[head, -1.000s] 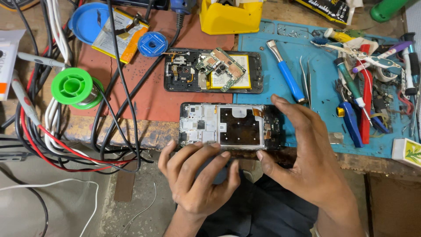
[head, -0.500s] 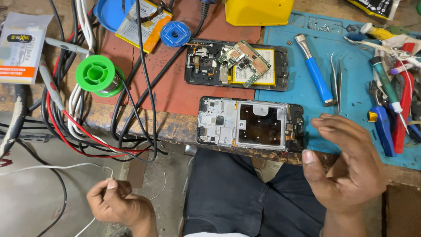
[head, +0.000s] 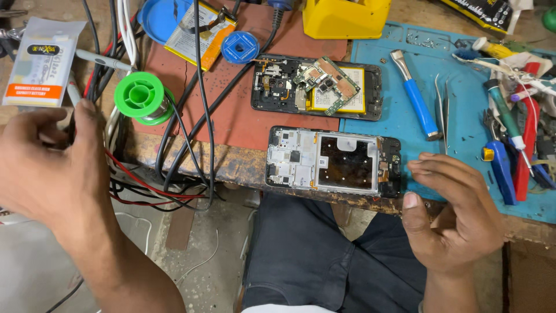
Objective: The person disassembles a smartphone, removes a ribbon cable, and uses a screwdriver to adjust internal components. They then use a multimeter to test electrical continuity on the ribbon cable.
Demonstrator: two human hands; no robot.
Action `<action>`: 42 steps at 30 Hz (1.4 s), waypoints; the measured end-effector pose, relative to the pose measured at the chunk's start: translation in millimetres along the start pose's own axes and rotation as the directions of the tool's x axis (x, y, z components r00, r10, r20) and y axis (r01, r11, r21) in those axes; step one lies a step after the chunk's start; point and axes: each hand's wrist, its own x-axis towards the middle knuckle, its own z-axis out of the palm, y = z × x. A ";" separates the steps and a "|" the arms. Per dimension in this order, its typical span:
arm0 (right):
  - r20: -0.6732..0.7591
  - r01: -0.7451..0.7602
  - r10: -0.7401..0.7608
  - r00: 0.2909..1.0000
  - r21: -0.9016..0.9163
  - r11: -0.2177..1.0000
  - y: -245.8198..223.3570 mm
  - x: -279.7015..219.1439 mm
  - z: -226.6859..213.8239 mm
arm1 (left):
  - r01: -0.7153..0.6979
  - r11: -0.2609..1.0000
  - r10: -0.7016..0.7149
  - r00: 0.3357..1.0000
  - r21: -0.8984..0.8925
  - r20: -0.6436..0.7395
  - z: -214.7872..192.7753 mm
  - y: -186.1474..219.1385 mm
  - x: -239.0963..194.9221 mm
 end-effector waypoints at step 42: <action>0.193 0.100 -0.052 0.980 -0.248 0.964 -143.3 161.4 374.2 | 0.392 0.412 -0.338 0.904 -0.822 0.262 -84.2 -84.2 -128.8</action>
